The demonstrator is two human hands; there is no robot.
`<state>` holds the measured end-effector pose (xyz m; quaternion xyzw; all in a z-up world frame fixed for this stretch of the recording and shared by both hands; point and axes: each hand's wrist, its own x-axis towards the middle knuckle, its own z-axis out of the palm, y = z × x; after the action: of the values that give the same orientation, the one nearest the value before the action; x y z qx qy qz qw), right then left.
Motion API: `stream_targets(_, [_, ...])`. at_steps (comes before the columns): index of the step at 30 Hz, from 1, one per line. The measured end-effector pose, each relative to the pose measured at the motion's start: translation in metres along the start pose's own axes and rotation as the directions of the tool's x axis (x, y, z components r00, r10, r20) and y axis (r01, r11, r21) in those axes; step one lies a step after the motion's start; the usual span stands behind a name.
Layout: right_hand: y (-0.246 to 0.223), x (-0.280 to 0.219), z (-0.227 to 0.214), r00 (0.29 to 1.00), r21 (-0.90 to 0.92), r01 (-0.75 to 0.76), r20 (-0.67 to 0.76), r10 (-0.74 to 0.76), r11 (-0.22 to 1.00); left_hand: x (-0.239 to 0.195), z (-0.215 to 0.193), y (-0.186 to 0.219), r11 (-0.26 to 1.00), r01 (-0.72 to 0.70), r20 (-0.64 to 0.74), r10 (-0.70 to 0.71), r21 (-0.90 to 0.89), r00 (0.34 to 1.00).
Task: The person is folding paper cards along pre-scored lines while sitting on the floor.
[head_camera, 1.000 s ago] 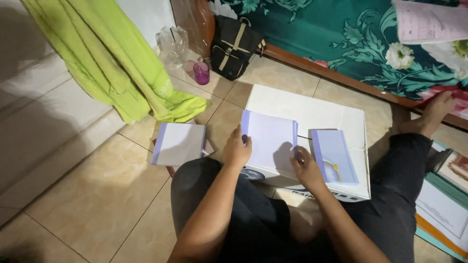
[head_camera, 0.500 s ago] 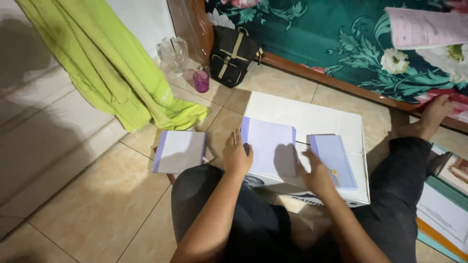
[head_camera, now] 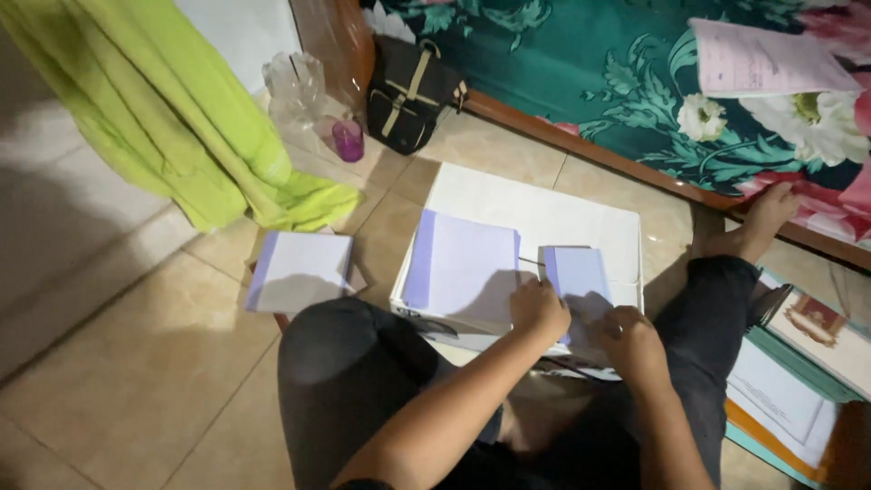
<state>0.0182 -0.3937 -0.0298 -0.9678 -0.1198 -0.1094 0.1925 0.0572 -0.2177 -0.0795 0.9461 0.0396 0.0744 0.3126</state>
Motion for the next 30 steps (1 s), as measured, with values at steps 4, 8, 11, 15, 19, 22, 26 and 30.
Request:
stream_targets(4, [-0.007,-0.003,-0.001,0.999,-0.049,-0.022,0.032,0.024,0.999,-0.005,-0.021,0.015,0.999,0.053,0.037,-0.052,-0.011,0.998])
stream_targets(8, [-0.001,0.001,0.006,0.999,-0.094,-0.021,0.041,0.025,0.995,-0.015,-0.06,0.039,0.961,0.145,0.067,-0.132,-0.235,0.989])
stream_targets(11, [0.002,0.0,0.007,0.998,-0.097,-0.044,0.04,0.048,0.994,-0.018,-0.065,0.049,0.856,0.224,0.1,-0.201,-0.466,0.975])
stream_targets(15, [0.009,0.0,0.014,0.997,-0.148,-0.062,0.039,0.068,0.987,-0.011,-0.03,0.037,0.773,0.287,0.157,-0.241,-0.566,0.958])
stream_targets(19, [-0.025,0.003,-0.007,0.969,-0.133,-0.214,0.1,0.228,0.968,-0.006,-0.023,0.029,0.769,0.307,0.196,-0.237,-0.561,0.951])
stream_targets(22, [-0.049,0.013,-0.021,0.942,-0.136,-0.288,0.139,0.306,0.948,-0.006,-0.038,0.032,0.728,0.304,0.197,-0.232,-0.614,0.953])
stream_targets(26, [-0.083,0.027,-0.055,0.92,0.345,-0.37,0.269,0.286,0.863,-0.008,-0.092,0.027,0.669,0.222,0.116,-0.2,-0.709,0.973])
stream_targets(30, [-0.097,0.053,-0.029,0.886,0.659,-0.464,0.358,0.296,0.592,0.012,-0.125,-0.042,0.666,0.131,-0.073,-0.27,-0.734,0.96])
